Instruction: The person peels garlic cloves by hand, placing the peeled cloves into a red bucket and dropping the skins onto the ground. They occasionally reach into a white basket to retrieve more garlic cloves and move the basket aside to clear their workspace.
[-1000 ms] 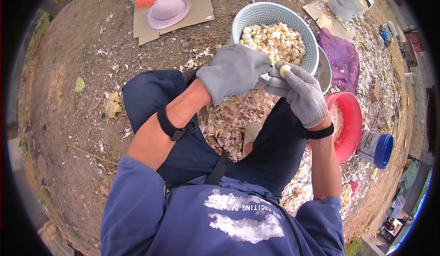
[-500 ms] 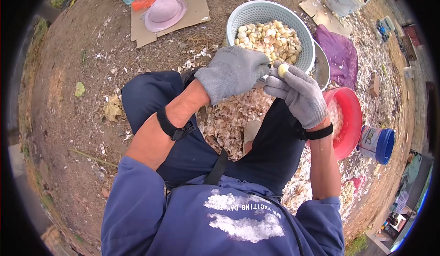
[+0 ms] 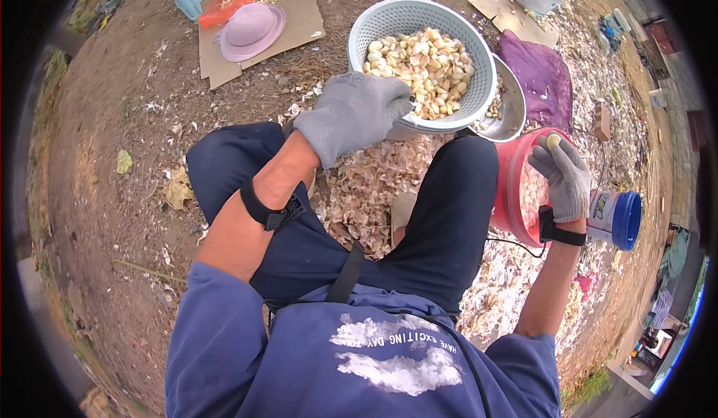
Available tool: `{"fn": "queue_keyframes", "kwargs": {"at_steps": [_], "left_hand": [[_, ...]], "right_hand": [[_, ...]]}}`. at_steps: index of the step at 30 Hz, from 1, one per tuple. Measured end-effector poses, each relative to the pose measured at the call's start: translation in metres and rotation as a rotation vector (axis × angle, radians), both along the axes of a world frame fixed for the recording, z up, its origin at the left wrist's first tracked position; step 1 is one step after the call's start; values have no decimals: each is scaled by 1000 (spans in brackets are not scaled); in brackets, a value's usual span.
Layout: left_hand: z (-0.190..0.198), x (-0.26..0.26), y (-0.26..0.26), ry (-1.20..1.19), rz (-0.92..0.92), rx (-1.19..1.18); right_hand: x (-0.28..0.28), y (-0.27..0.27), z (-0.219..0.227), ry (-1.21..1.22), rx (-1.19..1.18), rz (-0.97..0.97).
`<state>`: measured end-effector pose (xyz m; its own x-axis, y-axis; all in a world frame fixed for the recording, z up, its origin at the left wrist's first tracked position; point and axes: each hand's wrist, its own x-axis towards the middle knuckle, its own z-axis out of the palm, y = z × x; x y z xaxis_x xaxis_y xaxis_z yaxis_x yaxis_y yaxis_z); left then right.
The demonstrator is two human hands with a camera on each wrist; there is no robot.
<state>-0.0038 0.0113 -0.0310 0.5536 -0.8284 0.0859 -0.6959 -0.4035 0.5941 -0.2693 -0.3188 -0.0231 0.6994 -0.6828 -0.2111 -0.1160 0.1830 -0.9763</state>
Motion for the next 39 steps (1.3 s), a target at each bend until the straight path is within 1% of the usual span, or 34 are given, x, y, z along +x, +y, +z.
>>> {"fn": "queue_keyframes", "kwargs": {"at_steps": [1, 2, 4, 5, 6, 7, 8, 9, 11, 13, 15, 17, 18, 19, 21, 22, 23, 25, 26, 27, 29, 30, 32, 33, 36, 38, 39], "left_hand": [[1, -1, 0, -4, 7, 10], [2, -2, 0, -8, 16, 19], [5, -3, 1, -13, 15, 25], [6, -3, 1, -23, 11, 32], [6, -2, 0, -23, 18, 32], [5, -2, -1, -12, 17, 46], [4, -2, -3, 0, 10, 61], [4, -3, -4, 0, 6, 65], [4, -4, -5, -50, -9, 85], [3, -2, -5, -43, -14, 76], [1, 0, -5, -35, -16, 63], [-5, 3, -4, -51, -4, 32], [-4, 4, -4, -46, 0, 31], [0, 4, -4, -45, -7, 67], [-1, 6, -3, -38, -11, 106], [-2, 6, -3, -35, -14, 95], [-4, 7, -3, -33, -17, 83], [-6, 8, -3, -46, -18, 64], [-8, 9, -3, -62, -19, 46], [-9, 10, -3, -58, -14, 48], [-9, 10, -2, -71, -28, 26], [-8, 10, -2, -71, -26, 25], [-7, 11, -1, -59, -32, 48], [-7, 11, 0, -60, -27, 45], [-6, 11, 1, -49, -12, 47], [-3, 10, 2, -35, -10, 77], [-3, 9, 2, -37, -7, 74]], "right_hand": [[-14, -18, -10, 53, -39, -35], [-24, -34, -18, 54, -39, -32], [-37, -57, -31, 673, -595, -103], [-39, -63, -38, 673, -595, -100], [-37, -68, -43, 626, -715, -91], [-27, -58, -36, 577, -830, -83], [-15, -48, -32, 468, -691, -60], [3, -33, -26, 471, -687, -63], [43, -14, -22, 381, -728, 90], [80, 0, -33, 269, -769, 196], [115, 19, -38, 293, -908, 290], [145, 22, -59, 266, -1083, 376], [158, 29, -61, 297, -1112, 433], [169, 33, -66, 299, -1111, 438], [188, 35, -84, 385, -1265, 625], [198, 32, -97, 384, -1343, 685], [203, 30, -109, 386, -1341, 689], [213, 35, -124, 494, -1367, 788], [221, 31, -139, 480, -1472, 809], [224, 31, -141, 478, -1471, 816], [226, 32, -142, 529, -1564, 853], [225, 36, -136, 529, -1566, 855], [226, 49, -120, 692, -1554, 896], [227, 48, -121, 689, -1560, 898], [224, 39, -119, 650, -1564, 914], [219, 31, -115, 379, -1342, 719], [217, 35, -103, 377, -1346, 718]]}}
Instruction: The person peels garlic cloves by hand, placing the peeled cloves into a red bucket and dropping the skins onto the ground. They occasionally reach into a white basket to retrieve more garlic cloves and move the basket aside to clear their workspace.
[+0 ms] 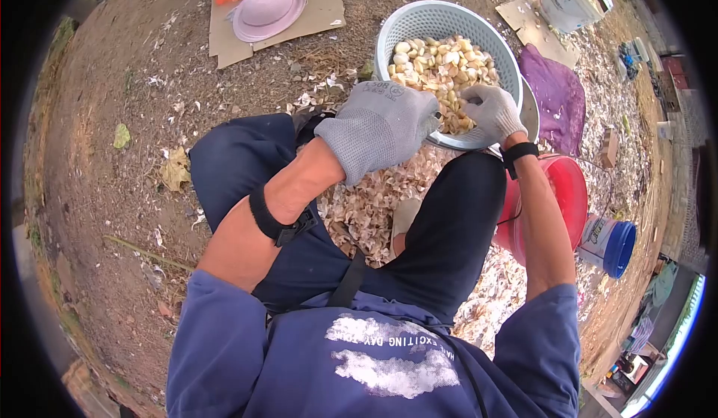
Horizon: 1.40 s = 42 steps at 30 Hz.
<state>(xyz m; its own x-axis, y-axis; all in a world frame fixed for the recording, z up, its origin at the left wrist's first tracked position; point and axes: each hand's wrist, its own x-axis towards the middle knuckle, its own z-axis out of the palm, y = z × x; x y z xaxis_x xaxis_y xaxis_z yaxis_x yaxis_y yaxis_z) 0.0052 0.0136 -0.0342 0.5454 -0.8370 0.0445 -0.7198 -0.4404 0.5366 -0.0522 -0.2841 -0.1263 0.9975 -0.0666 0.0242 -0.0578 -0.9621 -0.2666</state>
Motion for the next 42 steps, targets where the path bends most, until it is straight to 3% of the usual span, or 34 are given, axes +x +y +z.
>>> {"fn": "queue_keyframes", "kwargs": {"at_steps": [2, 4, 6, 7, 17, 27, 30, 36, 42], "left_hand": [[0, 0, -2, 26, 13, 44], [0, -1, -2, 4, 6, 32], [-1, -1, -4, -18, -2, 24], [-2, -1, -4, -4, 6, 10], [7, -8, -2, 151, 19, -235], [9, -7, 2, 249, -44, -217], [5, -7, 2, 142, -81, -210], [6, -10, 3, 31, -119, -99], [-2, -18, 1, -294, -218, -53]], "right_hand": [[-10, 10, 35, 130, 622, -290], [-17, 14, 48, 118, 672, -287], [-29, 23, 60, 82, 1004, -315], [-33, 24, 63, 87, 1031, -263], [-78, 73, 105, -2, 1066, -198], [-90, 91, 106, -45, 1070, -115], [-89, 101, 112, -43, 930, -193], [-90, 97, 102, -66, 804, -161], [-93, 94, 98, -64, 979, -183]]}}
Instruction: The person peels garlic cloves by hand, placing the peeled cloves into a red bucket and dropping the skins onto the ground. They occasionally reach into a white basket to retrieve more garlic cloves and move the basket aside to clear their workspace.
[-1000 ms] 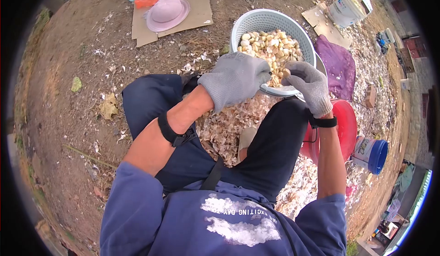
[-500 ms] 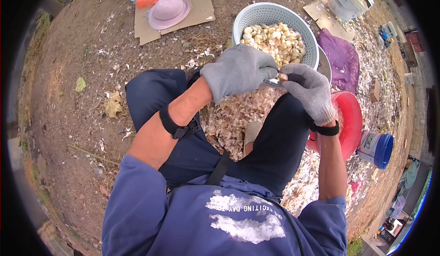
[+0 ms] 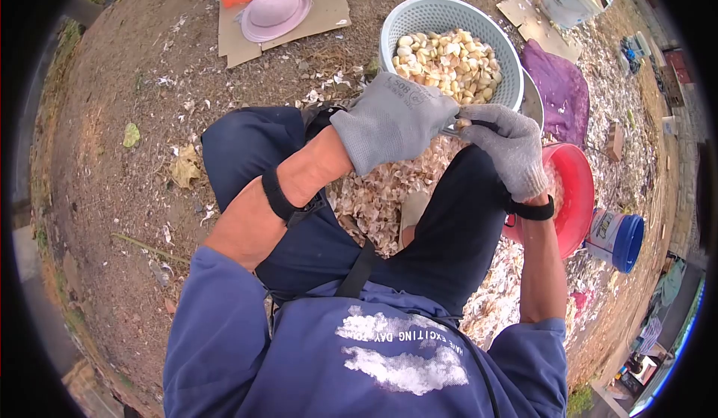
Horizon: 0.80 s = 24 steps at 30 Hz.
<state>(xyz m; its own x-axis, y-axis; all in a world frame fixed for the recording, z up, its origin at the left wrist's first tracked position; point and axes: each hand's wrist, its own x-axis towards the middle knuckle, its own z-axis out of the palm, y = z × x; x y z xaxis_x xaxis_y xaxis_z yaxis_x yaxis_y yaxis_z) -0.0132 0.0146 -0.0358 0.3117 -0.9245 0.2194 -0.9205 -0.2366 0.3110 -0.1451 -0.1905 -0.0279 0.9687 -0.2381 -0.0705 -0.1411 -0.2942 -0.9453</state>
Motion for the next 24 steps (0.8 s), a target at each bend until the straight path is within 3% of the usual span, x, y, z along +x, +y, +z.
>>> {"fn": "queue_keyframes", "kwargs": {"at_steps": [2, 5, 10, 12, 15, 19, 24], "left_hand": [[-1, -2, -3, -89, 45, -17], [-8, 0, -4, -27, 80, -183], [-13, 3, -4, -28, 110, -211], [-10, 0, -4, -24, 105, -203], [-6, -2, -4, 50, 93, -143], [-3, 4, -2, 141, 211, -165], [4, 15, 0, 237, 369, -124]], "right_hand": [[0, 4, 2, -7, 25, -17], [2, 7, -2, -41, 139, -61], [5, 15, 1, 11, 265, -96], [6, 16, -3, 44, 547, -164], [6, 12, -11, 8, 605, -116], [7, 13, -8, 29, 576, -175], [5, 12, -5, -36, 710, -160]]}}
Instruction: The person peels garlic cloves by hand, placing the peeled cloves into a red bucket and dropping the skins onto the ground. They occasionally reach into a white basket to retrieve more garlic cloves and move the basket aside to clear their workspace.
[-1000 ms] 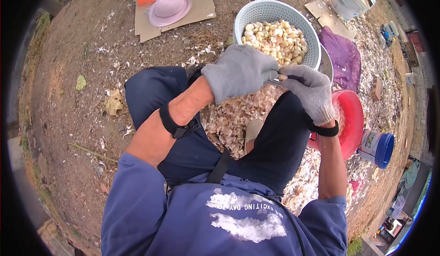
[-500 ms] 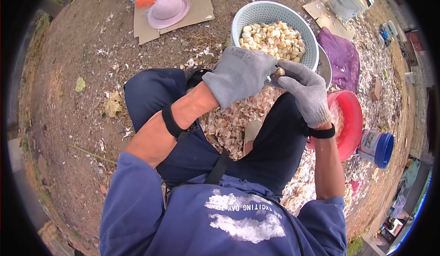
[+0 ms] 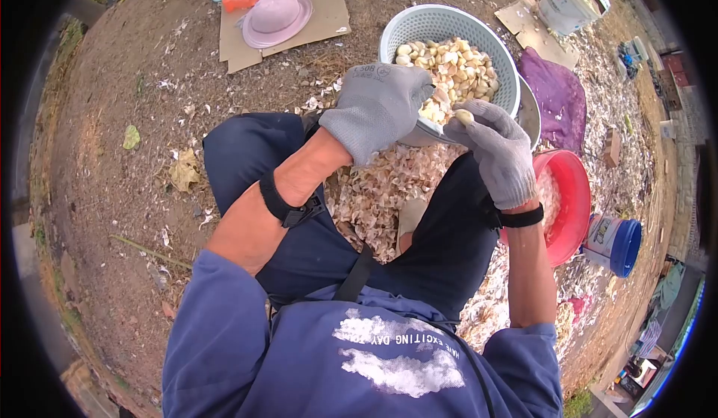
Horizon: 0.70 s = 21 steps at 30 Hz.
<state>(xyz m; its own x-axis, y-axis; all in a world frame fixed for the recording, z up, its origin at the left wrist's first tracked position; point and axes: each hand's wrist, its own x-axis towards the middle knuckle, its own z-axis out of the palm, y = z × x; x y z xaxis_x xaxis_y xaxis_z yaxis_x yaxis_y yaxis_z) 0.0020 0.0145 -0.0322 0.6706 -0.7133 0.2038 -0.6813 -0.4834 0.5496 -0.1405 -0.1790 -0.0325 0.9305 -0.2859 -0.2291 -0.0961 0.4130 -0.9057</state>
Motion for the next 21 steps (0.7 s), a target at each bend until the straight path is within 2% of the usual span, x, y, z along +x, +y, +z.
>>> {"fn": "queue_keyframes", "kwargs": {"at_steps": [3, 5, 6, 8, 9, 11, 16, 18, 21], "left_hand": [[7, 5, 5, 10, 65, 18], [10, 6, 5, 30, 35, 217], [9, 3, 4, 32, 34, 218], [10, -1, 4, 174, -133, 50], [8, -2, 3, 174, -133, 53], [1, -4, -1, 440, -184, -110], [2, -4, -3, 478, -181, -86], [2, -5, -2, 459, -173, -58], [2, -5, -2, 416, -168, -71]], "right_hand": [[-3, -2, -2, -23, 46, -3], [-4, -2, -1, -31, 50, 5], [-5, -1, -1, -35, 55, 19], [-4, 3, 1, -17, 30, -16], [-5, 5, 1, 7, 2, -48], [-6, 8, 1, 8, -27, -40], [-5, 12, -2, -9, -134, -30], [-6, 15, -3, 6, -361, -6], [-6, 16, -5, 9, -382, 11]]}}
